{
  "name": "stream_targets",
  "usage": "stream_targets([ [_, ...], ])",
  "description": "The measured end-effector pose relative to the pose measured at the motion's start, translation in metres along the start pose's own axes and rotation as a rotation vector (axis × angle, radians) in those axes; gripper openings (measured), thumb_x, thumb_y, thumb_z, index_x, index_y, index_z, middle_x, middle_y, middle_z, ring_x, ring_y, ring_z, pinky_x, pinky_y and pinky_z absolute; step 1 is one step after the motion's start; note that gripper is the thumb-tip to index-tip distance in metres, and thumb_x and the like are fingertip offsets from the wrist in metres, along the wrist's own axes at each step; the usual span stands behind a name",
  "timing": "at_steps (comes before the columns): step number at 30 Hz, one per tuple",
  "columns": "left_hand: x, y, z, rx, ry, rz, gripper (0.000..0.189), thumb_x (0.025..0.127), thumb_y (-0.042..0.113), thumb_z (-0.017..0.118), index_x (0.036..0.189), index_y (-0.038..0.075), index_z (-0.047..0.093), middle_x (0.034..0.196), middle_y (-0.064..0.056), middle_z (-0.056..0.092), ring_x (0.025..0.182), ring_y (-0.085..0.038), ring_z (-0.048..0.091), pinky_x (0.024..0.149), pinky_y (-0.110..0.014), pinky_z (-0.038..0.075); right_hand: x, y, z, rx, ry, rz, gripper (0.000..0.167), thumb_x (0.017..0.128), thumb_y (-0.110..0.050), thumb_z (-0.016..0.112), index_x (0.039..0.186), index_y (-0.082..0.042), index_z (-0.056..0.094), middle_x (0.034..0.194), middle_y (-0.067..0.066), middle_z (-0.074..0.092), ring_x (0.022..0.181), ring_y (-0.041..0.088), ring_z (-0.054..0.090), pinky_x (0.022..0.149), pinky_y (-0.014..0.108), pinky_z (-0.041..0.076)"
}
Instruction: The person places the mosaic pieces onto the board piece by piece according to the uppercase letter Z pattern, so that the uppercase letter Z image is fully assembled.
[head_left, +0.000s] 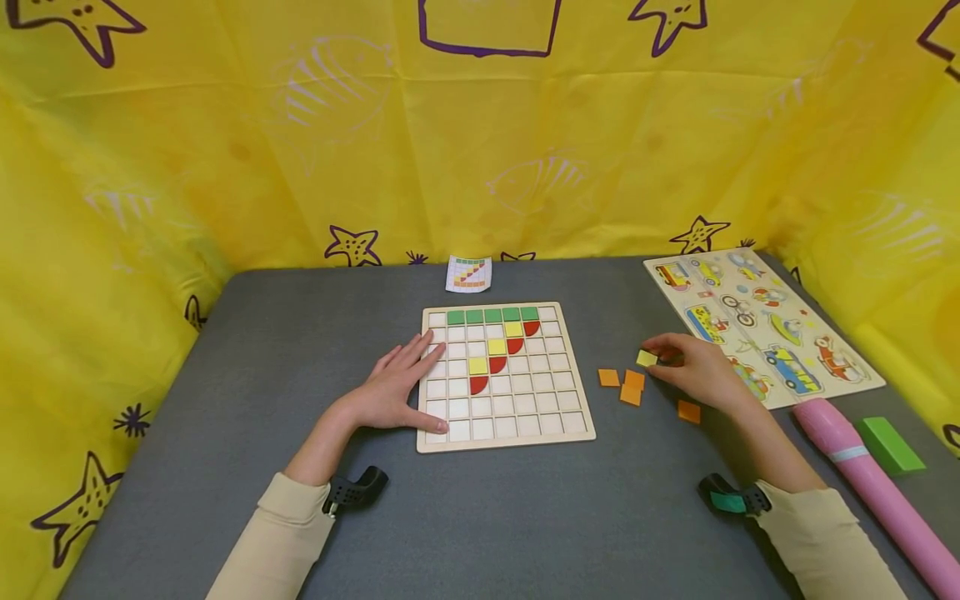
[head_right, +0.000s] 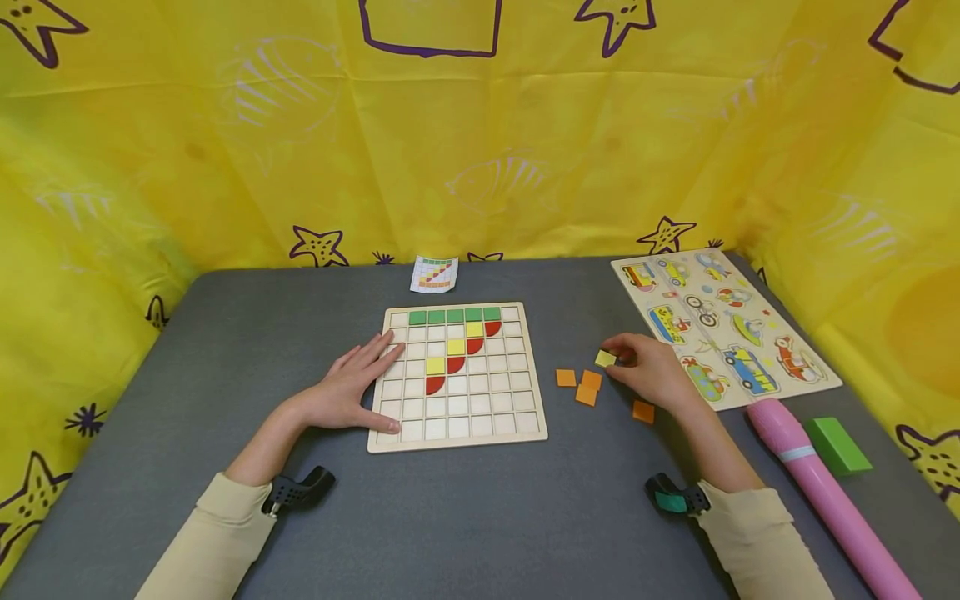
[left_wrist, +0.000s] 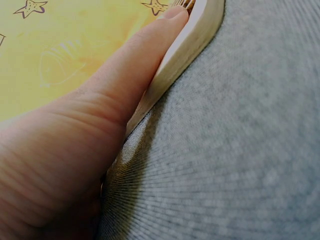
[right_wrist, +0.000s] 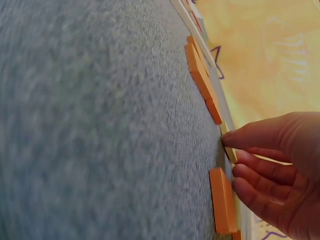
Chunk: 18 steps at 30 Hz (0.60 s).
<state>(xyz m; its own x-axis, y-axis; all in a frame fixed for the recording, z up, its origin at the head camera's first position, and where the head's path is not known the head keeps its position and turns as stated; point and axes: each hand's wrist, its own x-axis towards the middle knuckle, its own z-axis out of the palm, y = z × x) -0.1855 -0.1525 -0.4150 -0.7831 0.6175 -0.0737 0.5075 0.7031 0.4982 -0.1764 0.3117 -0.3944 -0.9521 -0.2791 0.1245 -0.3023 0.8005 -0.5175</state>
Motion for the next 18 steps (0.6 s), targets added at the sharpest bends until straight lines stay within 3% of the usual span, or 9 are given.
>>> stream_targets([
  [7,-0.001,0.000,0.000,-0.003,0.000,-0.003,0.116,0.073,0.061,0.077,0.157,0.010,0.016,0.163,-0.014,0.001,0.149,-0.032,0.000,0.113,-0.056,0.005,0.010,-0.014,0.005,0.054,-0.017,0.010,0.031,0.089,-0.015,0.073,0.117,-0.003,0.068,0.107,0.013,0.068,0.090,0.024,0.060,0.076,0.035,0.049],
  [15,-0.001,-0.001,0.000,0.002,-0.004,-0.004,0.116,0.073,0.061,0.076,0.157,0.010,0.015,0.163,-0.013,0.001,0.149,-0.031,-0.001,0.113,-0.055,0.005,0.026,-0.041,0.024,0.113,-0.047,-0.051,0.029,0.087,-0.012,0.075,0.115,-0.006,0.069,0.103,0.007,0.068,0.089,0.020,0.060,0.079,0.041,0.052],
  [18,-0.001,-0.001,0.000,0.005,-0.002,-0.004,0.116,0.073,0.062,0.076,0.157,0.011,0.015,0.163,-0.013,0.001,0.149,-0.031,-0.001,0.113,-0.055,0.005,0.031,-0.053,0.033,0.145,-0.070,-0.066,0.029,0.085,-0.011,0.076,0.113,-0.006,0.070,0.100,0.005,0.068,0.087,0.020,0.059,0.075,0.037,0.054],
])
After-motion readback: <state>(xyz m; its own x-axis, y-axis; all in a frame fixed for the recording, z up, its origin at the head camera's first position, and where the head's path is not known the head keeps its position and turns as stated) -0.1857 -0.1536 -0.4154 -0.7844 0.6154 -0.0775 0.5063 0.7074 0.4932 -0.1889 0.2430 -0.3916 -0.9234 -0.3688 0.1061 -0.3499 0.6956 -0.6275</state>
